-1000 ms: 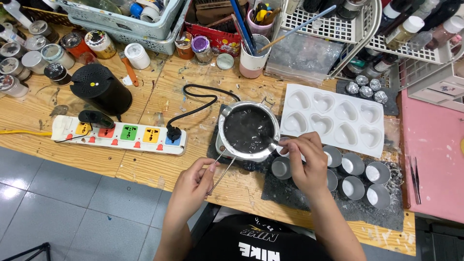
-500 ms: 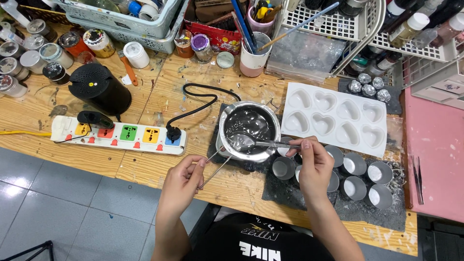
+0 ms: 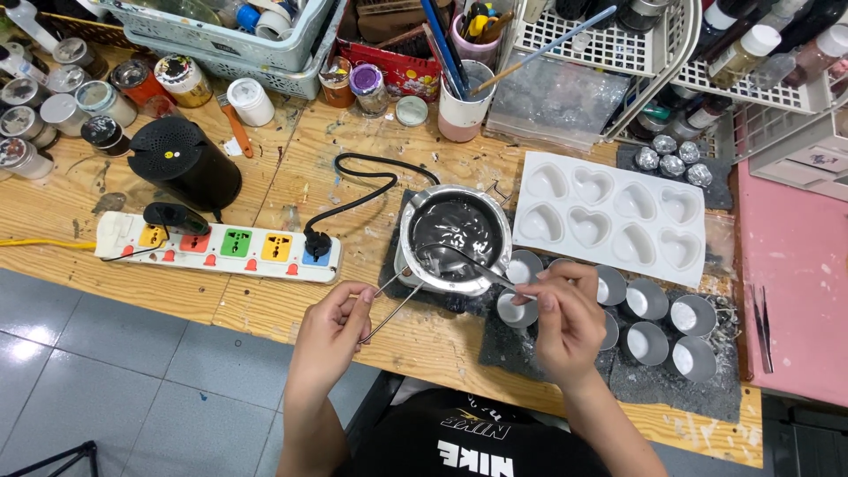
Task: The recorder uses a spoon to stir a liquid mixture in a pot being heated on a small electric stove.
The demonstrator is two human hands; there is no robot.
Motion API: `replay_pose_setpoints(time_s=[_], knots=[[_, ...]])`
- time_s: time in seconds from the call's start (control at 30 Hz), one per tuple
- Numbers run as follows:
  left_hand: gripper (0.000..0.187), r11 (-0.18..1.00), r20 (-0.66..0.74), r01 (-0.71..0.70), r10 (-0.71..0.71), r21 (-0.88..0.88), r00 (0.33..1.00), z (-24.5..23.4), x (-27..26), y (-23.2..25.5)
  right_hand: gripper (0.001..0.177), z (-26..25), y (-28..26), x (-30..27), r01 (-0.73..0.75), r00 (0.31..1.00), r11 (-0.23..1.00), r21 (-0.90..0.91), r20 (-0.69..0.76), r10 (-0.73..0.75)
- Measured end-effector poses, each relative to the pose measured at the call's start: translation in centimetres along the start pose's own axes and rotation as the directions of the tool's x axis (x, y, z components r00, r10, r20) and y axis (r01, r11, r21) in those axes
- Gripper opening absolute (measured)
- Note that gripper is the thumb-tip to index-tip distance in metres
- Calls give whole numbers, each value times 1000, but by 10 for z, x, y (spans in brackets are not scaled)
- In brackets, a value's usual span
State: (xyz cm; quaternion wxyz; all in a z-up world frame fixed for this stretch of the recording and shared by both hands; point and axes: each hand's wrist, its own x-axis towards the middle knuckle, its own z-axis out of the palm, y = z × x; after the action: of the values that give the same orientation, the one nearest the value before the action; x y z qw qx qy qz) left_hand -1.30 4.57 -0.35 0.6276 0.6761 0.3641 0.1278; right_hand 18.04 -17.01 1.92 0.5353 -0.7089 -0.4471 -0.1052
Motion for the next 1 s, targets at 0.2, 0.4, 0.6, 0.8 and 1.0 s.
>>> replay_pose_setpoints(time_s=[0.2,0.4,0.6,0.8,1.0], knots=[[28,1000,-1,0,0,7,1000,0,0,-1,18,-2,-7,1,173,985,982,-83,25,-171],[28,1000,0,-4,4,10,1000,0,-1,0,17,0,-3,-2,218,976,970,-107,17,-218],[28,1000,2,-28,28,-5,1000,2,-2,-2,16,0,0,-5,207,978,973,-99,5,-208],[29,1000,8,-13,13,-5,1000,2,-2,-2,17,0,-1,-9,213,977,969,-125,2,-215],[29,999,-1,-21,21,38,1000,3,-3,0,20,-1,0,-15,337,940,911,-237,34,-339]])
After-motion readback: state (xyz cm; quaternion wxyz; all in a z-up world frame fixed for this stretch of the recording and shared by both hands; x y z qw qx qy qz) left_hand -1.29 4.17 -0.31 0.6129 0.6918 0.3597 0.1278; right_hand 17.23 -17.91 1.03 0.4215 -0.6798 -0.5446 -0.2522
